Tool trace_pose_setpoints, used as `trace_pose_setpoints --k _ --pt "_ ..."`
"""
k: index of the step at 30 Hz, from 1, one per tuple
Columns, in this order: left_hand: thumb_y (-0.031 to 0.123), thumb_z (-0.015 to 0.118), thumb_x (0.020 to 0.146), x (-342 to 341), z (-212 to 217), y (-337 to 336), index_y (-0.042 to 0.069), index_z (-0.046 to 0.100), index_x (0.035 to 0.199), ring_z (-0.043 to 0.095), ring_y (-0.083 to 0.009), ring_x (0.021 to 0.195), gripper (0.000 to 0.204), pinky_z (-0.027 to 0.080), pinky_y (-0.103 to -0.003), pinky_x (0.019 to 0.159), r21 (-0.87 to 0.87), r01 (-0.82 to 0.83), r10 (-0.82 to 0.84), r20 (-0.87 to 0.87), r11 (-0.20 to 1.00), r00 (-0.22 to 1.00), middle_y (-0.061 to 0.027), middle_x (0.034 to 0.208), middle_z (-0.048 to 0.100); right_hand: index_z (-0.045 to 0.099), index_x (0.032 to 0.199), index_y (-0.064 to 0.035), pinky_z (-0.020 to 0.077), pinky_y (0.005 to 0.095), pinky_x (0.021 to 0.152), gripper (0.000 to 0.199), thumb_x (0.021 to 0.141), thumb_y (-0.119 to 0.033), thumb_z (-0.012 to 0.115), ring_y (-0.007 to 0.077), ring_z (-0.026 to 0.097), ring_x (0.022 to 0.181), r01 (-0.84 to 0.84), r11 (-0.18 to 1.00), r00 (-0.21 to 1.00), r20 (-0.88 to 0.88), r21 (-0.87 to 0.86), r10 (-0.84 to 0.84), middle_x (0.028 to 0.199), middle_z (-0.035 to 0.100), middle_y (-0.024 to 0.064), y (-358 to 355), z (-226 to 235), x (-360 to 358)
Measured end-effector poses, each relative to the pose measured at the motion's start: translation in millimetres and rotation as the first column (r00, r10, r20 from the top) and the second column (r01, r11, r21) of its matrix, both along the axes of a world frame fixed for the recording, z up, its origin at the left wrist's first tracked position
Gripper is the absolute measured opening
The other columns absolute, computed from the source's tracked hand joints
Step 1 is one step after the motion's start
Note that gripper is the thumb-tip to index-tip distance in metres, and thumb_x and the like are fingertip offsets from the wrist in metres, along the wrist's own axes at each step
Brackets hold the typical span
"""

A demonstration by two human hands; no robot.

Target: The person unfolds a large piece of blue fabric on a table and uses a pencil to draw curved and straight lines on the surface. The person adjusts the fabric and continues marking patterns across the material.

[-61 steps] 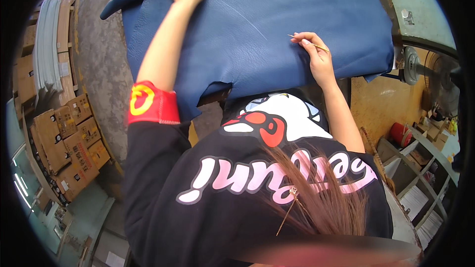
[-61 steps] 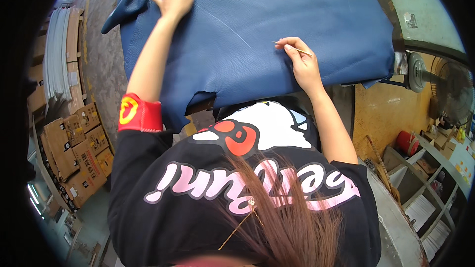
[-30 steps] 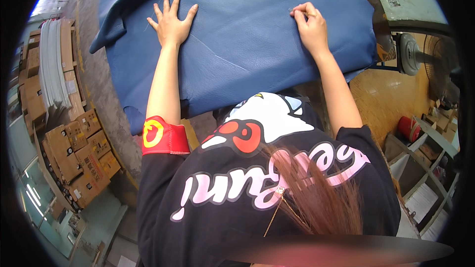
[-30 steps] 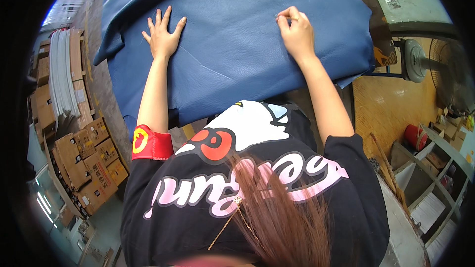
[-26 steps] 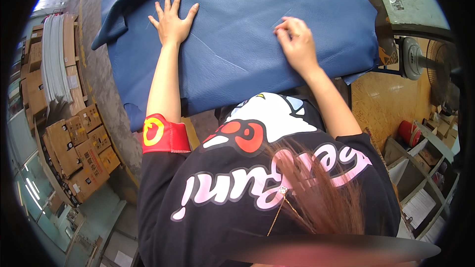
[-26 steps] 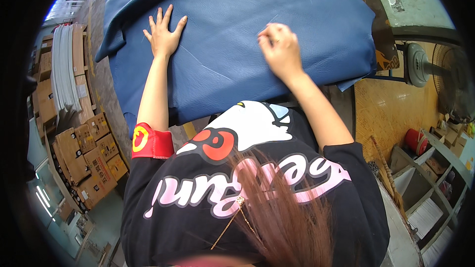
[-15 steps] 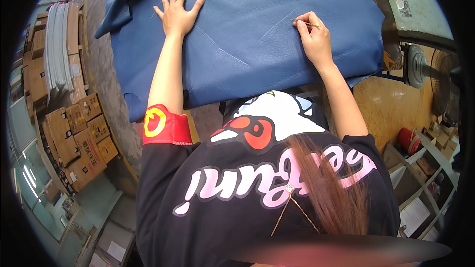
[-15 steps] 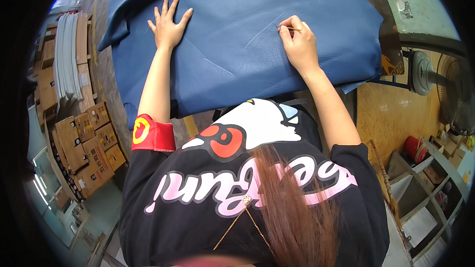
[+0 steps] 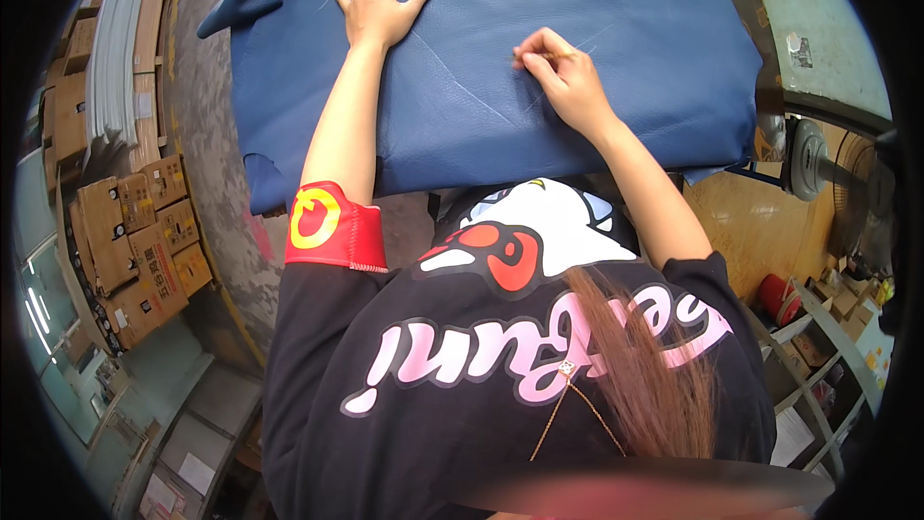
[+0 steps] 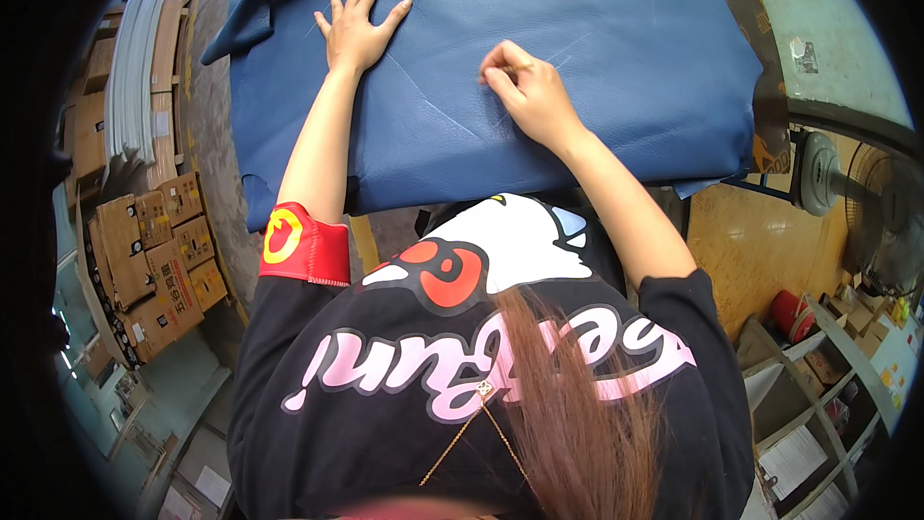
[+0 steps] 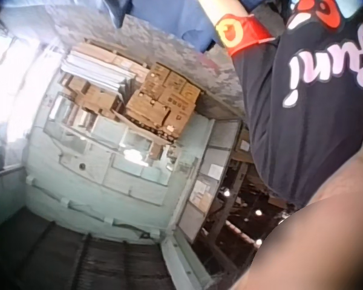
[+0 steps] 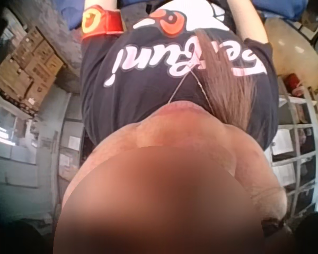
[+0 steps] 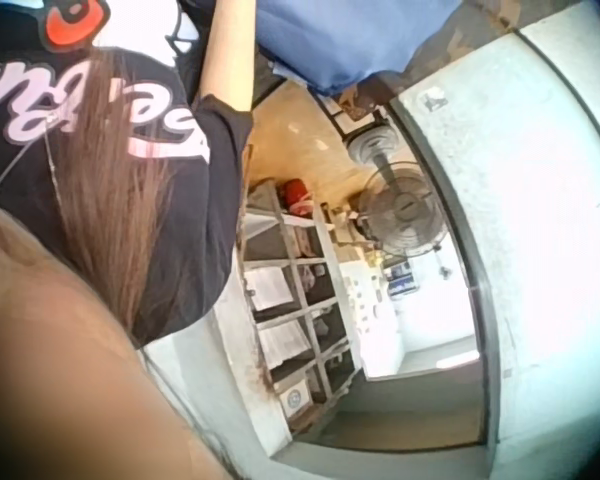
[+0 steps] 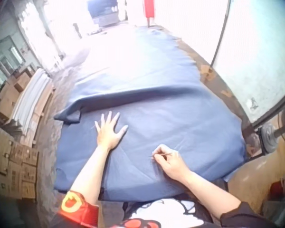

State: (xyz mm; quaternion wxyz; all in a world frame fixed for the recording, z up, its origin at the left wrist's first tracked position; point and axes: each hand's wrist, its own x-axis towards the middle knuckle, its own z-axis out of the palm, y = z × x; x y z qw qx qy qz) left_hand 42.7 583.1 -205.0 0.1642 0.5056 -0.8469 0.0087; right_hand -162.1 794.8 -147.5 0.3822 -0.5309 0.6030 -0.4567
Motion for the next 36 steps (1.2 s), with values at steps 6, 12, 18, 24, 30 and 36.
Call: trace_pose_setpoints --k 6,12,18,24,30,36 --pt "0.079 0.050 0.080 -1 -2 1 0.035 0.042 0.146 0.017 -0.0333 0.149 0.079 0.005 -0.063 0.117 -0.001 -0.005 0.005 -0.020 1.000 1.000 -0.0068 0.158 0.031 0.059 0.089 -0.0024 0.0502 0.0361 0.076 0.013 0.091 -0.015 0.055 0.0255 0.064 0.085 -0.038 0.997 0.951 -0.308 -0.066 0.016 0.083 0.066 0.0109 -23 2 11" --pt "0.077 0.050 0.082 0 -2 2 0.035 0.041 0.148 0.016 -0.0342 0.149 0.079 0.005 -0.065 0.116 -0.016 -0.010 0.010 0.004 1.000 1.000 -0.0075 0.158 0.030 0.057 0.082 -0.0016 0.0496 0.0373 0.074 0.013 0.089 -0.013 0.056 0.0266 0.062 0.080 -0.064 0.998 0.957 -0.284 -0.024 0.055 0.079 0.064 0.0111 19 7 2" --pt "0.073 0.048 0.086 -2 4 4 0.034 0.039 0.149 0.016 -0.0373 0.148 0.075 0.007 -0.067 0.114 0.024 -0.017 0.016 0.054 1.000 0.998 -0.0078 0.159 0.028 0.061 0.125 -0.0124 0.0384 0.0380 0.105 0.030 0.102 -0.028 0.049 0.0243 0.056 0.122 0.308 0.931 0.876 -0.324 -0.198 -0.358 0.120 0.065 0.0098 -4 -12 -86" --pt "0.073 0.045 0.087 -7 7 -17 0.033 0.038 0.149 0.015 -0.0372 0.148 0.075 0.006 -0.068 0.114 0.049 -0.018 0.017 0.030 0.999 0.999 -0.0077 0.158 0.029 0.039 0.146 -0.0234 0.0112 0.0528 0.118 0.045 0.103 -0.036 0.041 0.0266 0.023 0.148 0.285 0.948 0.456 -0.850 -0.141 -0.263 0.156 0.035 0.0017 -70 -55 -141" --pt "0.079 0.041 0.084 -10 -10 -95 0.036 0.034 0.151 0.014 -0.0363 0.149 0.079 0.006 -0.069 0.113 -0.005 0.047 -0.047 0.024 0.999 0.999 -0.0060 0.160 0.025 0.050 0.136 -0.0151 0.0273 0.0509 0.113 0.042 0.096 -0.030 0.052 0.0294 0.042 0.137 0.230 0.929 0.395 -0.844 -0.291 -0.362 0.142 0.050 0.0110 -145 -59 -156" --pt "0.081 0.036 0.084 -21 -6 -142 0.029 0.029 0.154 0.014 -0.0384 0.148 0.087 0.000 -0.071 0.110 0.041 0.042 -0.046 0.110 0.998 0.993 -0.0097 0.160 0.024 0.050 0.137 -0.0119 0.0166 0.0527 0.117 0.040 0.099 -0.026 0.047 0.0338 0.034 0.142 0.179 0.976 0.808 -0.547 -0.128 -0.220 0.144 0.050 0.0142 -167 -46 -172"
